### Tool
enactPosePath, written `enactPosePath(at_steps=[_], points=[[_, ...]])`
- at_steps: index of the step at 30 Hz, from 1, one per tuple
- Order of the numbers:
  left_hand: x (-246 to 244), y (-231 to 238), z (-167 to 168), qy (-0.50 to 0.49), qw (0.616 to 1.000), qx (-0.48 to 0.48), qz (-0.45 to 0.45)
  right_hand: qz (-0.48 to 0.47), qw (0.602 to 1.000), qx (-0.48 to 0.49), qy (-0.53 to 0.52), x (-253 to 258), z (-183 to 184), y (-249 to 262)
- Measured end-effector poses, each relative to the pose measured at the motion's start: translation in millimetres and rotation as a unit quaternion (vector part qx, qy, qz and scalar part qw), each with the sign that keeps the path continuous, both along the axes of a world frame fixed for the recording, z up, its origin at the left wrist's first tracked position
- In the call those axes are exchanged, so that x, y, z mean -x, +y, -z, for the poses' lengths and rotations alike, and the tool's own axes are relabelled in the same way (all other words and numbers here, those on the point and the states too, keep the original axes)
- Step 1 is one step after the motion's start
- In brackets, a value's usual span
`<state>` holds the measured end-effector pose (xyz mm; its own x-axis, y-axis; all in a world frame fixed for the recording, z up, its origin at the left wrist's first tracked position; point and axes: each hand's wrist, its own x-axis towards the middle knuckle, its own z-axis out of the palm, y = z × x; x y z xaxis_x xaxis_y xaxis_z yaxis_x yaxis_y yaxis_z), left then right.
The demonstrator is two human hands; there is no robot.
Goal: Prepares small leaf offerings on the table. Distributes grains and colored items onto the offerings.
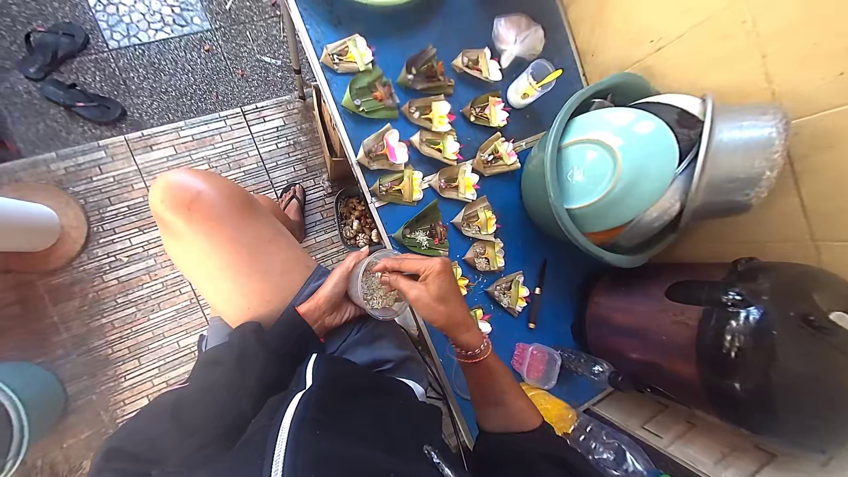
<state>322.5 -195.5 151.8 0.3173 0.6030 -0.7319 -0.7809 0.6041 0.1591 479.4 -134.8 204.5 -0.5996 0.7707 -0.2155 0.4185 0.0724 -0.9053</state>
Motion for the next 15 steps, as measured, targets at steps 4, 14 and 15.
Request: enactPosePath(at_steps=[4,14,15], points=[[0,1,0,-0.001,1.0,0.0,0.008,0.041,0.996,0.07,0.041,-17,-9,33],[-1,3,6,-0.01,1.0,-0.008,0.014,0.159,0.975,-0.046,-0.147,-62,51,178],[-1,3,6,-0.01,1.0,-0.011,0.013,0.145,0.971,-0.066,-0.177,-61,55,183]])
